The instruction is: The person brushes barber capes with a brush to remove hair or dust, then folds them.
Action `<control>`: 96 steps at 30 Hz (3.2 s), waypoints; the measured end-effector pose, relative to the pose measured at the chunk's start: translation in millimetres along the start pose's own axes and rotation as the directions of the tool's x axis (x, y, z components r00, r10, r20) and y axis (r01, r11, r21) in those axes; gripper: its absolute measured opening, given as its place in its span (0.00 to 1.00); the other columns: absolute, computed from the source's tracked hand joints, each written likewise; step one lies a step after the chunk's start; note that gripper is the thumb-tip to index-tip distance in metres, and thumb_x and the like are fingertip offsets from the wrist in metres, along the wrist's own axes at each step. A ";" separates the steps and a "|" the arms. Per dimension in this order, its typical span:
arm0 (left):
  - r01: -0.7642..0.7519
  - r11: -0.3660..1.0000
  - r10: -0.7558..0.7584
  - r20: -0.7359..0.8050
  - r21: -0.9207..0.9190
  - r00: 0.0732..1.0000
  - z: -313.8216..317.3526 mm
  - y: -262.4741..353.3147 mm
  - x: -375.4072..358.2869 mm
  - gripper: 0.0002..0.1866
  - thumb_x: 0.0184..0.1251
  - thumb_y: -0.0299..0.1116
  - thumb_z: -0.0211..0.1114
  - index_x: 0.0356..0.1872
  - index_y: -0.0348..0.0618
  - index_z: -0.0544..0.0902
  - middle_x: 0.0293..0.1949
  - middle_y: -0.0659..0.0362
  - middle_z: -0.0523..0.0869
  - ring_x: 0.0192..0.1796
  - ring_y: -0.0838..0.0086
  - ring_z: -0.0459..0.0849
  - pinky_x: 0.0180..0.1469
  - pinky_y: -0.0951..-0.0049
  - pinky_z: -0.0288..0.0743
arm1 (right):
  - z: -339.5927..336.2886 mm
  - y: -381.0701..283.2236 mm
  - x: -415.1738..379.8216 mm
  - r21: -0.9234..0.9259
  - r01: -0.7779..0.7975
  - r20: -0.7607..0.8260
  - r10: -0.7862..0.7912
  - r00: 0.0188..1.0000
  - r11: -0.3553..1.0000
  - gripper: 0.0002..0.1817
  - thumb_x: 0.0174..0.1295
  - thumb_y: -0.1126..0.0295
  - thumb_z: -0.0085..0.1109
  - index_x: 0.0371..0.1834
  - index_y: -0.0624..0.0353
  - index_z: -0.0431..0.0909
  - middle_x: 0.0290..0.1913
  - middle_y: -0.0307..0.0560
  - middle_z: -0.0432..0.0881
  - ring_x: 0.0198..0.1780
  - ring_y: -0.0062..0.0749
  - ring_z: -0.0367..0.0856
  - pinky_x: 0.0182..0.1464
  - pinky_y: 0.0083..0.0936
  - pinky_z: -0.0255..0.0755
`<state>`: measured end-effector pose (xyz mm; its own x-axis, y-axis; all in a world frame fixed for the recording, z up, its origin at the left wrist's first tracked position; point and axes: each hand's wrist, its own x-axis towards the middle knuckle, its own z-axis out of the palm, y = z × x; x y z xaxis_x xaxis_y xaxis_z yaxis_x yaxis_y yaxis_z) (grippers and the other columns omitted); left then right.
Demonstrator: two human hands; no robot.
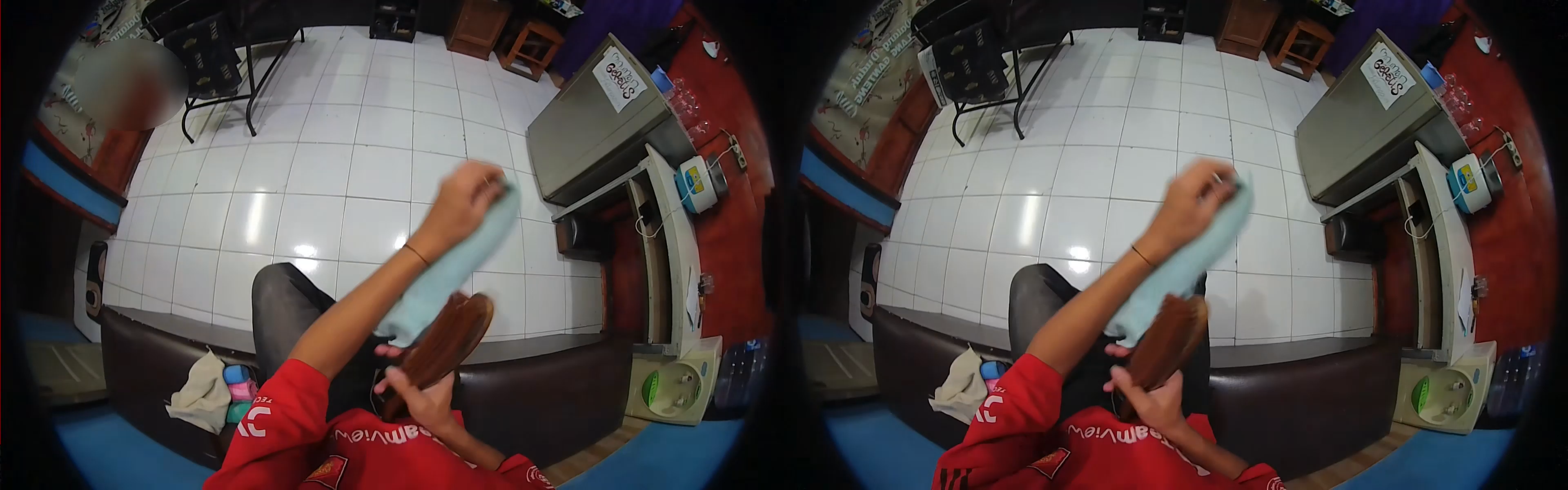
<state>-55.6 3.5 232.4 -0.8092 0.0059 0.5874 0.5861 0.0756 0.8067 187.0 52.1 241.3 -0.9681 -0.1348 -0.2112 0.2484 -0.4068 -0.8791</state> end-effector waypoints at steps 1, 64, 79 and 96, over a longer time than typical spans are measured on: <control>0.010 0.997 -0.002 0.108 -0.073 0.994 9.7 -4.4 -22.6 0.09 0.67 0.26 0.65 0.46 0.36 0.80 0.36 0.54 0.83 0.37 0.72 0.82 0.40 0.73 0.76 | 0.8 2.8 -8.6 0.020 -0.039 0.068 0.038 0.997 0.999 0.11 0.63 0.79 0.62 0.47 0.67 0.74 0.39 0.48 0.84 0.32 0.24 0.82 0.37 0.22 0.78; 0.099 0.889 -0.389 0.623 0.448 0.679 -62.8 77.6 -250.7 0.30 0.65 0.48 0.65 0.64 0.42 0.75 0.49 0.52 0.75 0.44 0.58 0.75 0.51 0.65 0.74 | -171.1 -10.2 14.5 -0.892 0.197 0.242 0.062 0.968 0.408 0.28 0.67 0.69 0.59 0.71 0.55 0.69 0.45 0.50 0.78 0.40 0.38 0.81 0.43 0.30 0.74; 0.148 0.908 -0.377 0.608 0.392 0.699 -66.7 68.5 -261.2 0.27 0.65 0.43 0.66 0.65 0.47 0.75 0.46 0.55 0.74 0.43 0.61 0.75 0.48 0.65 0.76 | -287.8 93.6 143.9 -0.956 -0.132 -0.137 0.000 0.991 0.262 0.24 0.71 0.64 0.52 0.69 0.54 0.72 0.31 0.51 0.81 0.24 0.38 0.76 0.32 0.34 0.73; 0.084 0.895 -0.368 0.619 0.438 0.694 -64.9 67.8 -261.5 0.27 0.63 0.41 0.66 0.64 0.47 0.75 0.47 0.55 0.75 0.45 0.62 0.78 0.47 0.67 0.78 | -265.1 81.0 173.7 -0.938 -0.106 -0.178 0.198 0.964 -0.330 0.22 0.69 0.67 0.57 0.66 0.54 0.75 0.27 0.47 0.79 0.31 0.25 0.75 0.38 0.25 0.73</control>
<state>198.4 -57.6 137.7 -0.8018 0.5933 0.0713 0.4396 0.5050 0.7428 30.3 235.3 20.1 -0.8898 -0.0493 -0.4537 -0.0101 0.9960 -0.0885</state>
